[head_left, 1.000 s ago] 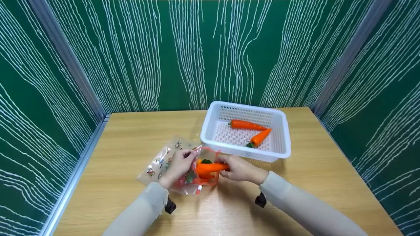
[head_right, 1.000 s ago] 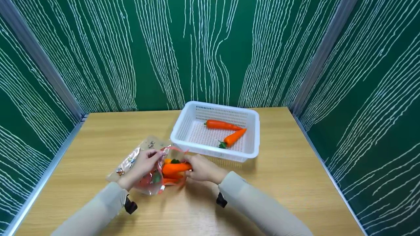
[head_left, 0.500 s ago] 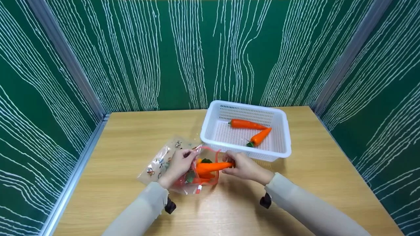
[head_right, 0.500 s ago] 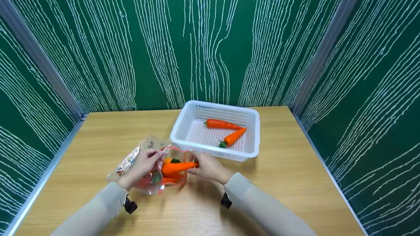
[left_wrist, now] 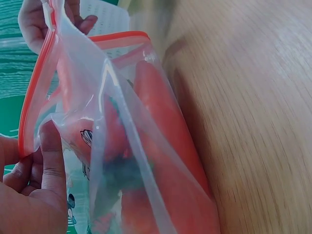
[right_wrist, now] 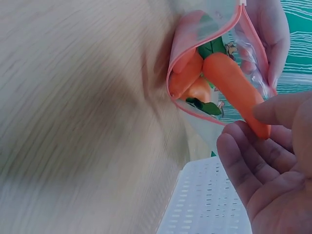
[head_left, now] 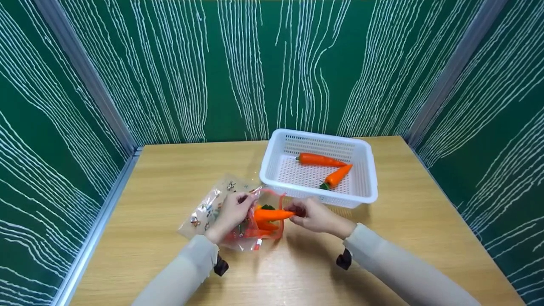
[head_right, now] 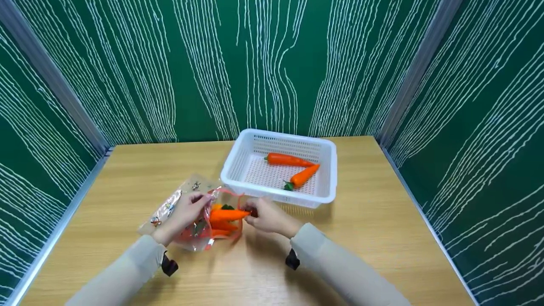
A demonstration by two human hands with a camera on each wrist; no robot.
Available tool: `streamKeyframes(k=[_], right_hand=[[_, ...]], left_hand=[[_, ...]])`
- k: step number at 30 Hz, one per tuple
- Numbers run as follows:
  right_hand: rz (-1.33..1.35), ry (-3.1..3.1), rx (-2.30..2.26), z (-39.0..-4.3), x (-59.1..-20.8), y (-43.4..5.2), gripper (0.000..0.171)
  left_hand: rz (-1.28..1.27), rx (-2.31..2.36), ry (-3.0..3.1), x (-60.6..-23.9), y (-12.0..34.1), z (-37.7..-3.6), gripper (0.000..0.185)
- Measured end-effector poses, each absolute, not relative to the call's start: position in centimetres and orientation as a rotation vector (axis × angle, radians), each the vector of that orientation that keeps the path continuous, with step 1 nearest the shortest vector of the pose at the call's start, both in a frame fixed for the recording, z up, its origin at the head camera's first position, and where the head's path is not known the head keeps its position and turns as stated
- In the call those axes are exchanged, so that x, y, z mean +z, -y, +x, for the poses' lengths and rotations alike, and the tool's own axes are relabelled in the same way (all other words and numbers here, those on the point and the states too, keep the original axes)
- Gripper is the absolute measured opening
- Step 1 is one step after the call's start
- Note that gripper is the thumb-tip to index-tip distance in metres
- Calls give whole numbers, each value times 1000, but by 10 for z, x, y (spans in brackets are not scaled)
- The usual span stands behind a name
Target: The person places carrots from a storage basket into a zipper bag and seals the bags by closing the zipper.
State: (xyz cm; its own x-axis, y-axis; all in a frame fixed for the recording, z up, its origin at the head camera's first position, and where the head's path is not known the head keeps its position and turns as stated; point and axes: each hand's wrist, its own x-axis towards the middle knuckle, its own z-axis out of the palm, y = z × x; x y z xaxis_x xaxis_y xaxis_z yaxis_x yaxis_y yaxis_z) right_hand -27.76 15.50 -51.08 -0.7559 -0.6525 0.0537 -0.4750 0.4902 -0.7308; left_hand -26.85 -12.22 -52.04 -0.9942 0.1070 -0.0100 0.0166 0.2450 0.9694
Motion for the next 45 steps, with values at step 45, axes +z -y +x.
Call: streamKeyframes(k=[45], right_hand=[[-923, -2741, -1043, -284, -528, -72, 7]], left_hand=[[135, 1891, -2464, -519, 116, -268, 30]])
